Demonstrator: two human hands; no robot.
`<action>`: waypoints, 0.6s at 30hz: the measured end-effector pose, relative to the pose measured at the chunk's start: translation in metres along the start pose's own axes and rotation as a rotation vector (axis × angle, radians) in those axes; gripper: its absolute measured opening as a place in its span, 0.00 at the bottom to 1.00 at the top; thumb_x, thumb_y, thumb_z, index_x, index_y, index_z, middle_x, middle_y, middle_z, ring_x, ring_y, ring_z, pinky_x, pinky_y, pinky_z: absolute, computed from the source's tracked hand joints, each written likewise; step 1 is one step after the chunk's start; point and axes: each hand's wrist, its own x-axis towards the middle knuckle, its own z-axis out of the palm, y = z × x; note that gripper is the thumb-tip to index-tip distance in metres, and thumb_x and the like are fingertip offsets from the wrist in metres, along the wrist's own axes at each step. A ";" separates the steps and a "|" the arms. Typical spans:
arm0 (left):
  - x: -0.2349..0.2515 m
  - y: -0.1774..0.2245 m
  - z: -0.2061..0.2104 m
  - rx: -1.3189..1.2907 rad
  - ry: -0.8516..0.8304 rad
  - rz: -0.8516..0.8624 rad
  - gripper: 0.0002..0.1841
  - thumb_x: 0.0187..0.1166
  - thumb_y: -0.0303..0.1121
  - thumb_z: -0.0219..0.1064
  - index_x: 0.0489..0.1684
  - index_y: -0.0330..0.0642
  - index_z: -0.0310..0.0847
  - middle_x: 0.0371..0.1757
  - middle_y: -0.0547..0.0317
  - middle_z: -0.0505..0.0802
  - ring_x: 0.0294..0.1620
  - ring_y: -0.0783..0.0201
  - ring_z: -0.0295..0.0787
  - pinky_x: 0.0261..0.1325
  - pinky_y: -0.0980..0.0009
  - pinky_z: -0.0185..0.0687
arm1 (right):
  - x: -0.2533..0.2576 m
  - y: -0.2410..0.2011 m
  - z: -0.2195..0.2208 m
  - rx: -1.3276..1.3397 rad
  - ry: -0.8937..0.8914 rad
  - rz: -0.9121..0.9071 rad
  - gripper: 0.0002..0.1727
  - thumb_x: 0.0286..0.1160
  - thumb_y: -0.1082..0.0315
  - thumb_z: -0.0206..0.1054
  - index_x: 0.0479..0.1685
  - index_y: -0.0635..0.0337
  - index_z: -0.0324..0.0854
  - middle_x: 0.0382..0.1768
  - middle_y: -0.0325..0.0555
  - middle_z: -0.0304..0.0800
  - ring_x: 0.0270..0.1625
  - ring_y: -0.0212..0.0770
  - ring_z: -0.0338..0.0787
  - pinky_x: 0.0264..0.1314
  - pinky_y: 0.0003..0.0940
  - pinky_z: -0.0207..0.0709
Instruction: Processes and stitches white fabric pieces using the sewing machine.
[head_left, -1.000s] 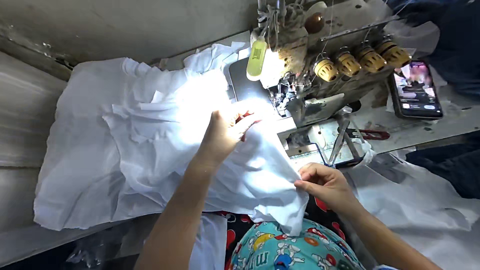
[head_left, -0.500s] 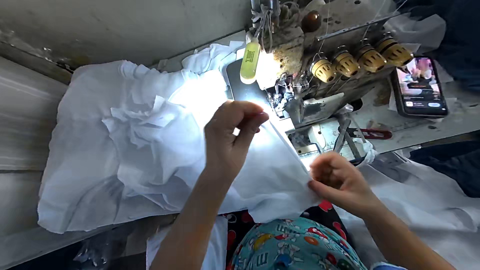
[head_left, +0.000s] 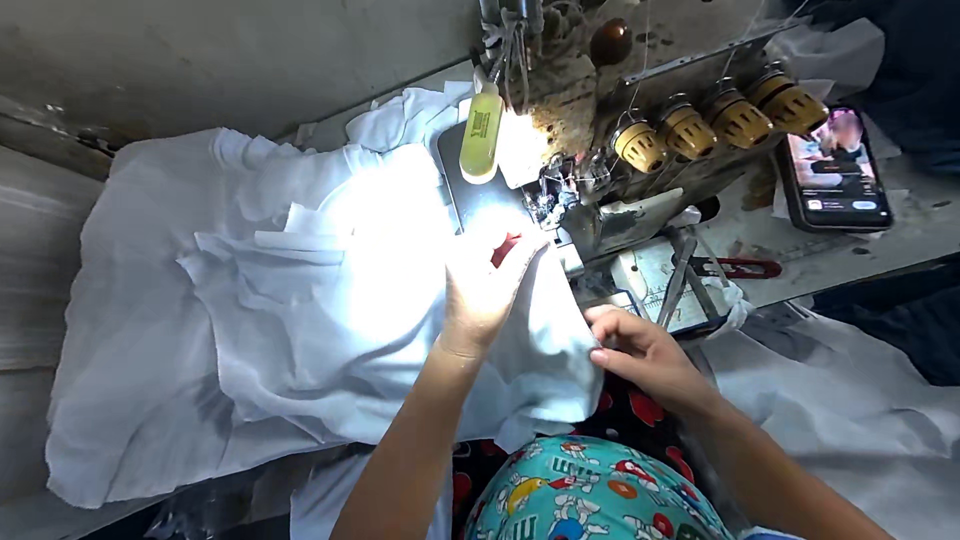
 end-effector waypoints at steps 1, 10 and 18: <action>0.001 0.001 -0.001 -0.001 -0.009 -0.006 0.02 0.76 0.23 0.71 0.36 0.33 0.87 0.35 0.61 0.90 0.34 0.79 0.84 0.40 0.85 0.82 | 0.007 -0.003 0.001 0.027 -0.046 0.068 0.08 0.72 0.63 0.69 0.45 0.53 0.80 0.47 0.25 0.87 0.54 0.19 0.86 0.59 0.20 0.81; 0.007 0.008 -0.010 0.033 -0.058 -0.083 0.00 0.74 0.22 0.73 0.36 0.37 0.89 0.35 0.64 0.91 0.37 0.80 0.87 0.43 0.85 0.83 | 0.039 -0.017 0.019 -0.029 -0.015 -0.038 0.06 0.86 0.70 0.57 0.45 0.58 0.79 0.31 0.26 0.85 0.35 0.16 0.84 0.41 0.14 0.80; -0.005 0.000 0.010 0.170 0.045 0.121 0.05 0.74 0.24 0.74 0.41 0.32 0.86 0.39 0.56 0.91 0.41 0.75 0.89 0.50 0.81 0.85 | 0.016 -0.003 0.014 -0.159 0.097 -0.134 0.07 0.79 0.68 0.69 0.47 0.62 0.83 0.35 0.27 0.91 0.36 0.15 0.86 0.41 0.13 0.82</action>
